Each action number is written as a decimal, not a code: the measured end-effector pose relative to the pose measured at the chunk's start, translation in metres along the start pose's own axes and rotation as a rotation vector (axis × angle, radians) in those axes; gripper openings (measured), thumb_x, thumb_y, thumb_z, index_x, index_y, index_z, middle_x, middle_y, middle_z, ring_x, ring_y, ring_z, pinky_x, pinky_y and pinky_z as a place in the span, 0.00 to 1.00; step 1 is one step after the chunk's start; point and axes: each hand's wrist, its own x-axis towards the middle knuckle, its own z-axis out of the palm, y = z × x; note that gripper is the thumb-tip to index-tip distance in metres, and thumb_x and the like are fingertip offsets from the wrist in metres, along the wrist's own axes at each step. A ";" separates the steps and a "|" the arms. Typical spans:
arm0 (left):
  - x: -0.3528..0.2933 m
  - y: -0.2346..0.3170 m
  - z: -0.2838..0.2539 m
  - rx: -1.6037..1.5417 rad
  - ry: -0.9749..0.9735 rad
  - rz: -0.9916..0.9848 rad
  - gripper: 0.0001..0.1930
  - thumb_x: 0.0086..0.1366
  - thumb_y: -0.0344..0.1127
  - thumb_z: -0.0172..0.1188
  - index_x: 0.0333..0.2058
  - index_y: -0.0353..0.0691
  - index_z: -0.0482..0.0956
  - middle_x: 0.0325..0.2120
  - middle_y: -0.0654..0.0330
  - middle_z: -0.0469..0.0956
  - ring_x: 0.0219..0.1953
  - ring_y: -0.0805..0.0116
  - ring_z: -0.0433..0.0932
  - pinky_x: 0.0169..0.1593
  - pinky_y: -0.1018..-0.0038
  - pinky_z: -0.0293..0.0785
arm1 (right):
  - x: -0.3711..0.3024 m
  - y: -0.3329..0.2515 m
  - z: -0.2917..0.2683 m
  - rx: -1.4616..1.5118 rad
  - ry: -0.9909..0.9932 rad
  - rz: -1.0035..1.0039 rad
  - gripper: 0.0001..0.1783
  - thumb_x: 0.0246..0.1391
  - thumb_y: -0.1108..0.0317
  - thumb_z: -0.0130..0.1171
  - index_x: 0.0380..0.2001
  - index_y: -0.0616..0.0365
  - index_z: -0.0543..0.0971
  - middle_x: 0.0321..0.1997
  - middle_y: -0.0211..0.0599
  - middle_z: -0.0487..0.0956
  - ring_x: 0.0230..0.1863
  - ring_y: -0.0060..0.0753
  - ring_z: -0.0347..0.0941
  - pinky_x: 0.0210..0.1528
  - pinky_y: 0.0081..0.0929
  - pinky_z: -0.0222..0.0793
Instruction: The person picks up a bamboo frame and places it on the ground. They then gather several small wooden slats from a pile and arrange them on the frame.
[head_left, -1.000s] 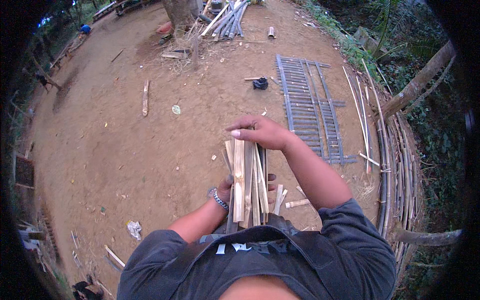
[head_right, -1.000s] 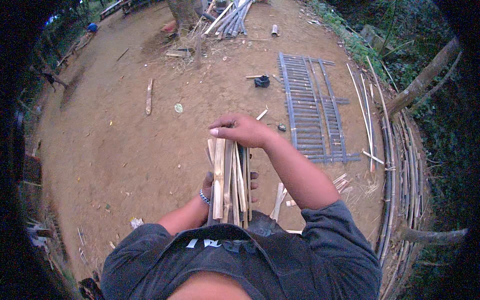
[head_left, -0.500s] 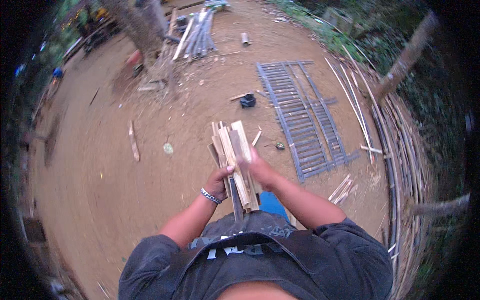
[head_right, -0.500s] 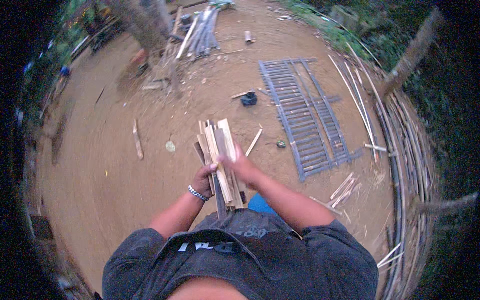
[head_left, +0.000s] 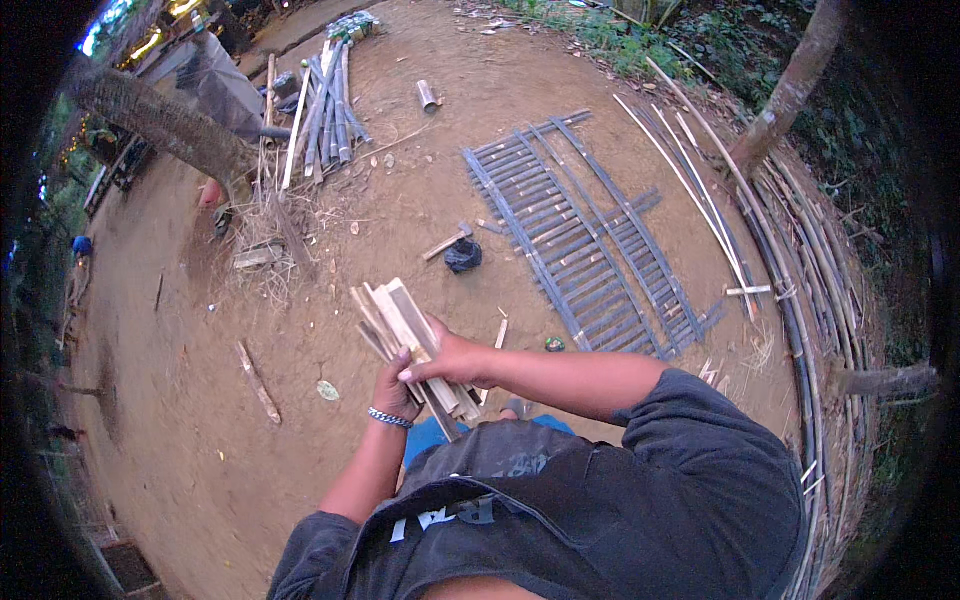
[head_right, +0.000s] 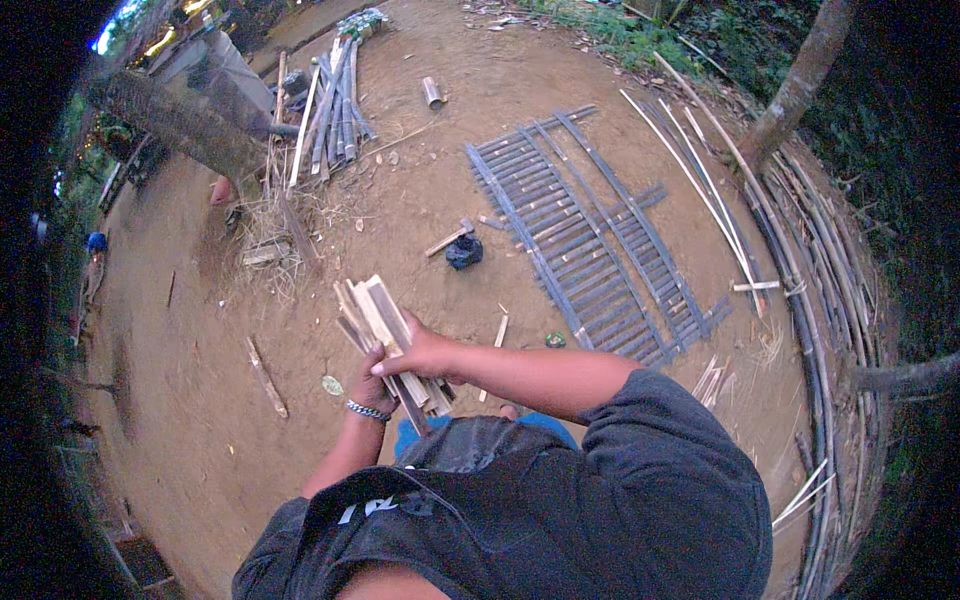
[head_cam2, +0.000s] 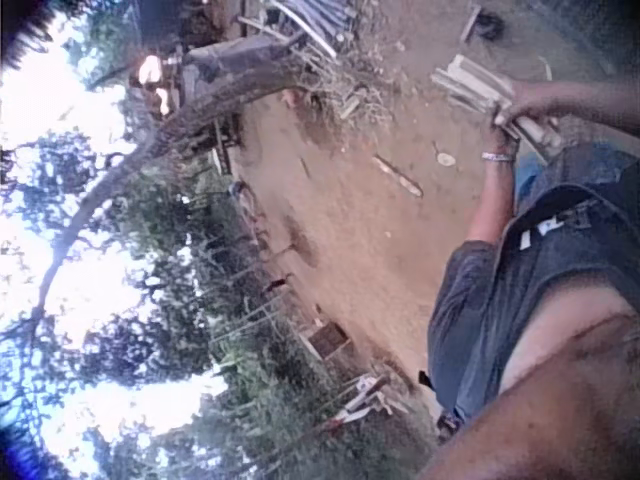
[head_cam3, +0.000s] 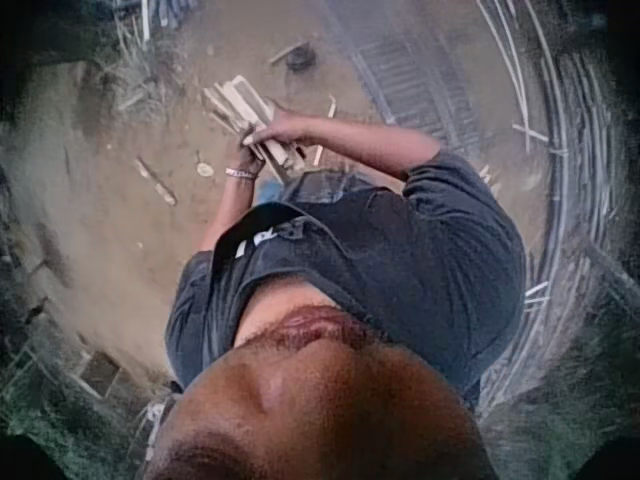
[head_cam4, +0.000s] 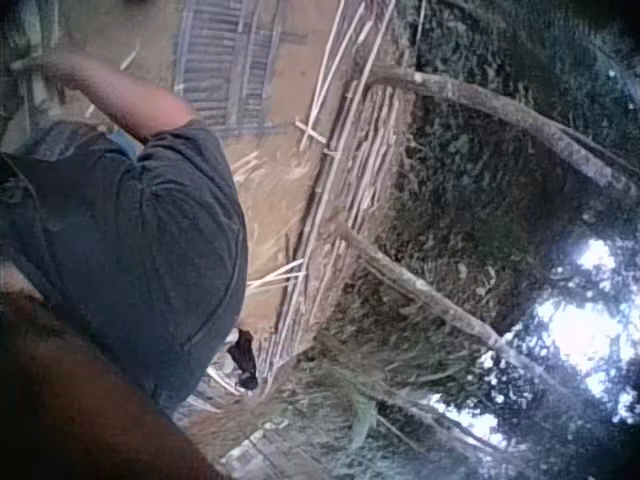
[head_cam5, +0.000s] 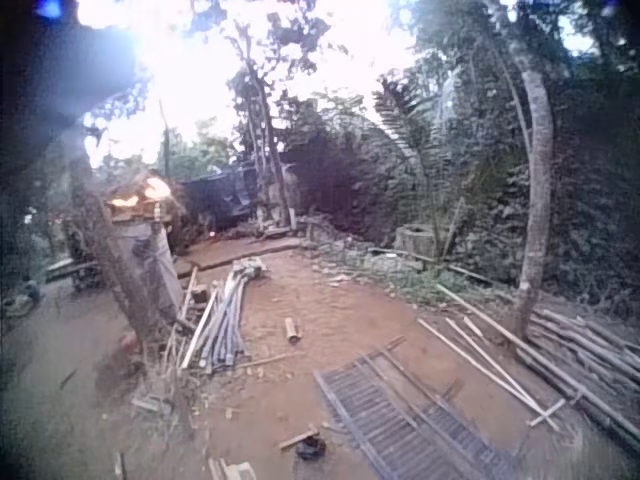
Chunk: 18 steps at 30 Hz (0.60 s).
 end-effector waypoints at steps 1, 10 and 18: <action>0.013 0.008 0.001 0.003 -0.006 0.048 0.28 0.66 0.48 0.56 0.57 0.34 0.67 0.47 0.52 0.77 0.48 0.56 0.78 0.55 0.59 0.75 | 0.018 0.000 -0.005 -0.101 0.032 0.013 0.67 0.32 0.52 0.79 0.67 0.64 0.46 0.64 0.52 0.64 0.65 0.45 0.62 0.66 0.38 0.58; 0.158 0.115 -0.017 -0.130 0.012 0.143 0.32 0.67 0.54 0.53 0.61 0.37 0.63 0.54 0.53 0.73 0.54 0.55 0.74 0.58 0.58 0.72 | 0.219 -0.047 -0.059 -0.056 -0.220 -0.045 0.62 0.32 0.62 0.79 0.67 0.62 0.51 0.65 0.45 0.65 0.67 0.38 0.59 0.68 0.34 0.55; 0.336 0.309 -0.018 0.078 -0.059 0.018 0.23 0.66 0.39 0.54 0.57 0.35 0.67 0.48 0.51 0.77 0.47 0.56 0.79 0.52 0.57 0.76 | 0.425 -0.116 -0.106 -0.042 0.057 -0.149 0.70 0.28 0.55 0.80 0.68 0.64 0.44 0.65 0.55 0.64 0.66 0.47 0.61 0.67 0.36 0.56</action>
